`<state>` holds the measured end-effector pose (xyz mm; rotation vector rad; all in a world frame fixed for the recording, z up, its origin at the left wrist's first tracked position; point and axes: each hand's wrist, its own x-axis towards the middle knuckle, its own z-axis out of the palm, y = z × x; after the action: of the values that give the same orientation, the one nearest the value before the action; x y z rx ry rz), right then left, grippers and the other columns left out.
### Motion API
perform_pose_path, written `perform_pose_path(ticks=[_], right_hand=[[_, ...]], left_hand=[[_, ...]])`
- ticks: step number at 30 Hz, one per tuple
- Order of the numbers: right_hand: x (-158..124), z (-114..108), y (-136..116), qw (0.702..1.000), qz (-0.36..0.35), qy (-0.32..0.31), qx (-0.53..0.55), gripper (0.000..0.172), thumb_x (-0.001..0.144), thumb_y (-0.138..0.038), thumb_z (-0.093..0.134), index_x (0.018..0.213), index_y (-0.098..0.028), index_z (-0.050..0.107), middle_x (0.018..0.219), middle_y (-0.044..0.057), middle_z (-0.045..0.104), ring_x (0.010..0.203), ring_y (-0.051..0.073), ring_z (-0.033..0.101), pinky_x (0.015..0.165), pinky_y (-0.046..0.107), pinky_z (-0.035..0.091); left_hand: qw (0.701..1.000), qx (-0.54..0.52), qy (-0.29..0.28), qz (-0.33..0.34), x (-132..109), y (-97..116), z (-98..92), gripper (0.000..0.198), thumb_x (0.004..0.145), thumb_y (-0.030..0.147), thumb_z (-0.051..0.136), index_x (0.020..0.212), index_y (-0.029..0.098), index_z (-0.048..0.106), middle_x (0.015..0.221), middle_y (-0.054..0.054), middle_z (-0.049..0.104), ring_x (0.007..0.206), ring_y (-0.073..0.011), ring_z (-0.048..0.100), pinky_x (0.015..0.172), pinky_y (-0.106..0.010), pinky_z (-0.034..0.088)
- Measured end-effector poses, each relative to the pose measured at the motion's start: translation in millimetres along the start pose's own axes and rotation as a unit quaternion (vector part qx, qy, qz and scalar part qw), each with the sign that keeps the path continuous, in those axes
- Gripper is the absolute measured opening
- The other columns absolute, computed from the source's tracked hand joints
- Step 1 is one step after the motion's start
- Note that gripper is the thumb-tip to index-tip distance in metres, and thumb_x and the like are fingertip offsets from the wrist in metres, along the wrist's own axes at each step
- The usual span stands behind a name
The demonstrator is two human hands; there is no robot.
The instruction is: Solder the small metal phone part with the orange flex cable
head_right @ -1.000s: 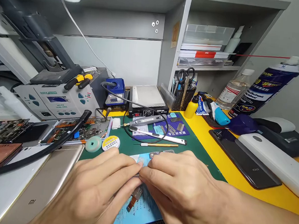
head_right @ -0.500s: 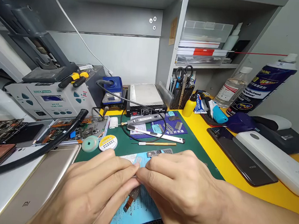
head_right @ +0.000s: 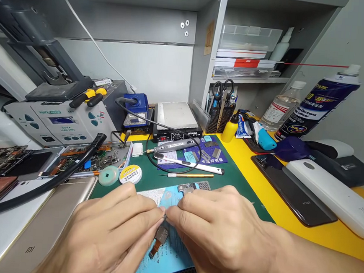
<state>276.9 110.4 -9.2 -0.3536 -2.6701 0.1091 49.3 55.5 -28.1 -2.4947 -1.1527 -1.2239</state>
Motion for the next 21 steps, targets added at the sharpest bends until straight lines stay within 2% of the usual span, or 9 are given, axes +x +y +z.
perform_pose_path(ticks=[4, 8, 13, 17, 21], right_hand=[[0.2, 1.8, -1.4, 1.000, -0.009, 0.030, 0.003, 0.025, 0.090, -0.001, 0.055, 0.108, -0.014, 0.066, 0.070, 0.000, 0.056, 0.056, 0.018, 0.040, 0.049, 0.037, 0.025], [3.6, 1.4, -1.6, 0.998, -0.001, 0.059, -0.008, 0.024, 0.094, -0.002, 0.057, 0.112, -0.012, 0.068, 0.070, 0.000, 0.056, 0.057, 0.018, 0.041, 0.050, 0.035, 0.027], [5.2, 0.6, 1.5, 0.998, 0.006, 0.062, -0.014, 0.014, 0.101, -0.008, 0.060, 0.113, -0.011, 0.067, 0.083, 0.007, 0.068, 0.068, 0.018, 0.058, 0.058, 0.031, 0.043], [6.0, -2.3, 3.6, 0.997, 0.018, 0.076, -0.015, 0.009, 0.104, -0.013, 0.061, 0.106, -0.011, 0.069, 0.081, 0.007, 0.071, 0.067, 0.017, 0.063, 0.060, 0.030, 0.051], [6.0, -9.8, 3.4, 0.996, 0.035, 0.078, -0.024, 0.015, 0.106, -0.018, 0.058, 0.100, -0.015, 0.071, 0.084, 0.008, 0.074, 0.073, 0.018, 0.071, 0.066, 0.028, 0.058]], left_hand=[[1.000, -0.009, 0.023, -0.008, -0.3, 1.6, 2.0, 0.022, 0.089, 0.001, 0.062, 0.085, 0.018, 0.075, 0.066, -0.002, 0.065, 0.059, -0.0167, 0.049, 0.057, -0.031, 0.046], [1.000, -0.006, 0.001, -0.025, 2.8, 4.9, -7.4, 0.021, 0.092, 0.002, 0.062, 0.089, 0.018, 0.076, 0.069, -0.003, 0.067, 0.065, -0.0179, 0.057, 0.061, -0.031, 0.050], [0.999, 0.010, -0.030, -0.032, 3.6, 4.2, -12.1, 0.019, 0.092, 0.003, 0.065, 0.097, 0.017, 0.077, 0.078, -0.004, 0.072, 0.069, -0.0178, 0.058, 0.058, -0.029, 0.049], [0.998, 0.036, -0.044, -0.014, -1.7, -0.2, -12.3, 0.020, 0.091, 0.003, 0.068, 0.102, 0.017, 0.077, 0.091, -0.005, 0.077, 0.076, -0.0185, 0.060, 0.064, -0.031, 0.054], [0.995, 0.069, -0.065, -0.006, -6.9, -4.7, -14.7, 0.024, 0.091, 0.006, 0.071, 0.109, 0.018, 0.077, 0.101, -0.006, 0.078, 0.082, -0.0206, 0.062, 0.069, -0.035, 0.056]])
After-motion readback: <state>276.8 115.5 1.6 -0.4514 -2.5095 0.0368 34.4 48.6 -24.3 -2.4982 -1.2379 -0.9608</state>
